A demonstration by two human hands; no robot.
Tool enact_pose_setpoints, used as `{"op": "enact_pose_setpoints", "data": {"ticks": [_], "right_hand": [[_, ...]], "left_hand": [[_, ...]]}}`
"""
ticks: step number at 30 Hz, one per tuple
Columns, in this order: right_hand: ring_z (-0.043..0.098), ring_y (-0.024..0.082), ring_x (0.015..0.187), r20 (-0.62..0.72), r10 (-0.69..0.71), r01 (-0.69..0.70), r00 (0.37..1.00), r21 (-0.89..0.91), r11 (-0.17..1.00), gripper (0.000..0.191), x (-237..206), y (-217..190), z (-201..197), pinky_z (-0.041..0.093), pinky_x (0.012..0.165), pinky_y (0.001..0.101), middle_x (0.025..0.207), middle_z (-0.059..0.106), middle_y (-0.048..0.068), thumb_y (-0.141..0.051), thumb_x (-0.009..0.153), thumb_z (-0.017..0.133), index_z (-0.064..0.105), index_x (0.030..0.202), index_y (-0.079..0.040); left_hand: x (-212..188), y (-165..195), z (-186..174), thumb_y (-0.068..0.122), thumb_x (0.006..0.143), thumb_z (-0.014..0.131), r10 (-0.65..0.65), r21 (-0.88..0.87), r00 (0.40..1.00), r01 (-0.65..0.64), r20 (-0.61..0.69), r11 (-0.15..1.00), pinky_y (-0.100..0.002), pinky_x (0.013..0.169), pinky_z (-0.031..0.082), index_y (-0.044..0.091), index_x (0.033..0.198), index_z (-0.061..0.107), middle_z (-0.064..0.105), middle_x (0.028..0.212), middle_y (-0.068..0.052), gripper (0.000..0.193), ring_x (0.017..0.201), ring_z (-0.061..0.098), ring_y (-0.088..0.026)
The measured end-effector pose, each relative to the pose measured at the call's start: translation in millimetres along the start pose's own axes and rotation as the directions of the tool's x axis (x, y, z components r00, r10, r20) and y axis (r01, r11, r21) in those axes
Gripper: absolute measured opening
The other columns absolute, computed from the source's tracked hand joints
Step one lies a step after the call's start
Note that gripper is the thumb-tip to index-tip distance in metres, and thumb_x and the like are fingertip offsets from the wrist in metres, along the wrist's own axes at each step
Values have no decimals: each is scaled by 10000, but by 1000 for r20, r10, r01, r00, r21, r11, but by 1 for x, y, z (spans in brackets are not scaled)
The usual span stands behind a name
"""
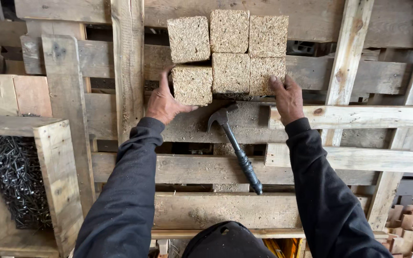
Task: The person picks nails from a container and uses a hammer to drive them into wooden planks. They then place small wooden blocks onto the planks and continue hammering nails to secure them.
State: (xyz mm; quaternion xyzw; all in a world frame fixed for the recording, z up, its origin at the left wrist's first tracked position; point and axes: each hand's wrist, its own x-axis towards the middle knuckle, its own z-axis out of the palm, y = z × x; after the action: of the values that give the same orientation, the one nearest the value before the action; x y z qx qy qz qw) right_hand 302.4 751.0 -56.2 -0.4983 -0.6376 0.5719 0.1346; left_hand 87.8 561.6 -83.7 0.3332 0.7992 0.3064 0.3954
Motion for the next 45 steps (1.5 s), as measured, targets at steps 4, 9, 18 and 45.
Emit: {"op": "enact_pose_setpoints", "data": {"ticks": [4, 9, 18, 45], "right_hand": [[421, 262, 1364, -92, 43, -37, 995, 69, 997, 758, 0, 3, -1, 353, 1156, 395, 1466, 470, 168, -398, 1068, 706, 279, 1481, 74], [551, 160, 1182, -6, -75, 75, 997, 201, 977, 543, -17, 7, -9, 445, 1080, 313, 1248, 633, 61, -393, 1042, 592, 563, 1409, 6], [501, 115, 1001, -36, -153, 156, 988, 129, 979, 521, -95, 19, -52, 463, 933, 287, 1121, 599, 10, -434, 1112, 542, 596, 1364, 20], [278, 392, 1505, 66, -97, 114, 993, -341, 933, 1276, -397, 157, -132, 301, 1215, 440, 1632, 234, 301, -144, 685, 908, 33, 1601, 5]], "left_hand": [[-4, 0, 1, 233, 623, 1024, 154, -169, 987, -160, -48, 973, -471, 1158, 425, 187, 1582, 73, 394, 1560, -298, 1351, 1377, 485, -403], [-14, 1, 4, 112, 574, 1041, 240, -261, 961, -270, -140, 927, -498, 1179, 341, 181, 1587, 127, 292, 1613, -276, 1366, 1454, 362, -409], [-93, 5, 27, 158, 586, 1005, 279, -393, 947, -319, -156, 862, -427, 1099, 498, 214, 1580, 205, 522, 1509, -178, 1278, 1369, 564, -298], [-358, 51, 244, 629, 678, 882, 193, 544, 966, -257, 173, 799, -312, 405, 475, 99, 1645, 103, 648, 875, -108, 1350, 515, 540, -149]]}}
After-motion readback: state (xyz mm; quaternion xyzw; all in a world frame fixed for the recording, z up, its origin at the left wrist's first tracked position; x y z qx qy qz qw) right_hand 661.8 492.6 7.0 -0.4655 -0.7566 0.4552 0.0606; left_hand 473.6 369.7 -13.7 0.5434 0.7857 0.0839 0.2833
